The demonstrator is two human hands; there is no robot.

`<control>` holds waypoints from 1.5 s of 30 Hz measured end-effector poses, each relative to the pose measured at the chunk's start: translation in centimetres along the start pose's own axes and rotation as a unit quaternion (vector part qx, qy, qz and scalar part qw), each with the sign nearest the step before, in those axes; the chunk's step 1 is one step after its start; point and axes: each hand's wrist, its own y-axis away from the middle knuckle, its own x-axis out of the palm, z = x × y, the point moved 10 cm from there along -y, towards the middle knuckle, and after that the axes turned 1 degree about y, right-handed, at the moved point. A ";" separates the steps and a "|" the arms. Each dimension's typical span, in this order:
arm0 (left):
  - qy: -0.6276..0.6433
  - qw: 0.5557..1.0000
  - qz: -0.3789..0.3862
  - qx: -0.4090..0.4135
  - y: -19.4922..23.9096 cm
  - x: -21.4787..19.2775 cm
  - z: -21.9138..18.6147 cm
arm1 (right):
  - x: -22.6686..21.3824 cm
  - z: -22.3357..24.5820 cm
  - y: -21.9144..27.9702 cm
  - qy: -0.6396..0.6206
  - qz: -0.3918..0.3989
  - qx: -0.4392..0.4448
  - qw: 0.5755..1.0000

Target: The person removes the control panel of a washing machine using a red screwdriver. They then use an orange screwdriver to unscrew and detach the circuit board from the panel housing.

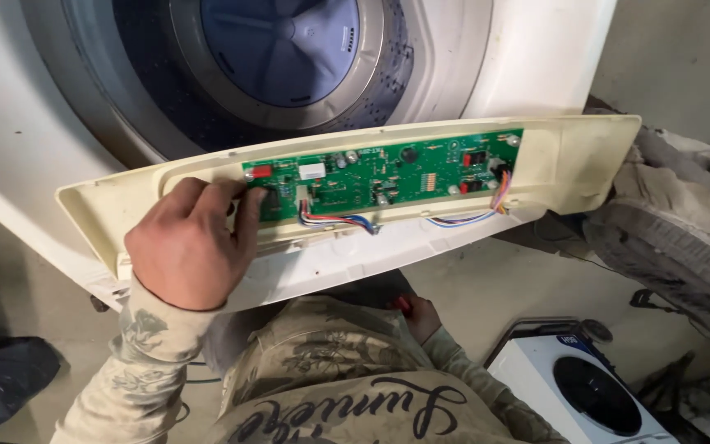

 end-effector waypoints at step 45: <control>0.079 0.977 -0.136 -0.142 13.3 -6.2 12.0 | -36.2 20.5 1.8 -0.270 -0.368 -0.218 0.862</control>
